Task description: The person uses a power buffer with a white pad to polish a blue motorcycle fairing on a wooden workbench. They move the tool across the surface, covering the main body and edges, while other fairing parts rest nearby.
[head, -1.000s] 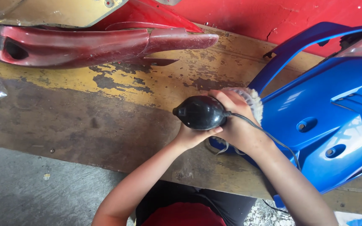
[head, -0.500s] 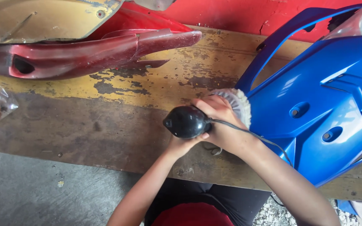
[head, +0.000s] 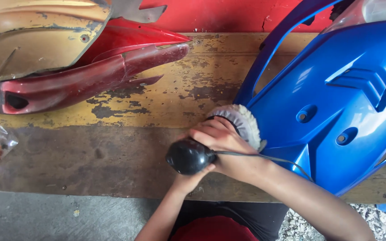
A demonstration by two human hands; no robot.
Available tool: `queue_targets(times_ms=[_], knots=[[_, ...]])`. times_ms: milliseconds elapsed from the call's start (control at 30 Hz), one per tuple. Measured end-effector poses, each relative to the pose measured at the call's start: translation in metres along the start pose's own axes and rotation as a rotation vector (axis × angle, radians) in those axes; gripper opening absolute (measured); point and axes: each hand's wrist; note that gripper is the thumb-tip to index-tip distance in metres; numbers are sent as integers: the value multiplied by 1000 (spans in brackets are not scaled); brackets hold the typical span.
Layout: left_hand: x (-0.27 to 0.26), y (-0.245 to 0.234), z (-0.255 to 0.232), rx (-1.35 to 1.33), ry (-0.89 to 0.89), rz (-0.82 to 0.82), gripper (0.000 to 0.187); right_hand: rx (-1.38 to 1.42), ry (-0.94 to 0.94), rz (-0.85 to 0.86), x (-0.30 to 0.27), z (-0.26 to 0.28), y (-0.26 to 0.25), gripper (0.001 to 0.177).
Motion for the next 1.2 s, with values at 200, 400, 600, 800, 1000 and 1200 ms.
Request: queue_targets(times_ms=[200, 400, 600, 800, 1000, 1200], knots=[[18, 12, 6, -131, 25, 1, 61, 37, 86, 27, -7, -4, -24, 82], [6, 5, 10, -164, -17, -48, 80, 62, 86, 27, -8, -5, -15, 81], [57, 43, -87, 174, 233, 140, 95, 88, 9, 10, -37, 10, -62, 72], [84, 63, -112, 134, 433, 372, 84, -18, 42, -219, -77, 11, -72, 58], [101, 90, -121, 354, 567, 510, 77, -162, 81, -310, -131, 10, -63, 46], [132, 107, -152, 401, 580, 626, 68, -149, 99, -519, -147, 8, -74, 44]])
Point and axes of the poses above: each hand's wrist, its own x-axis towards the middle knuckle, its own y-axis out of the palm, z = x × y, and after that the axes turned 14 degrees about z, right-handed
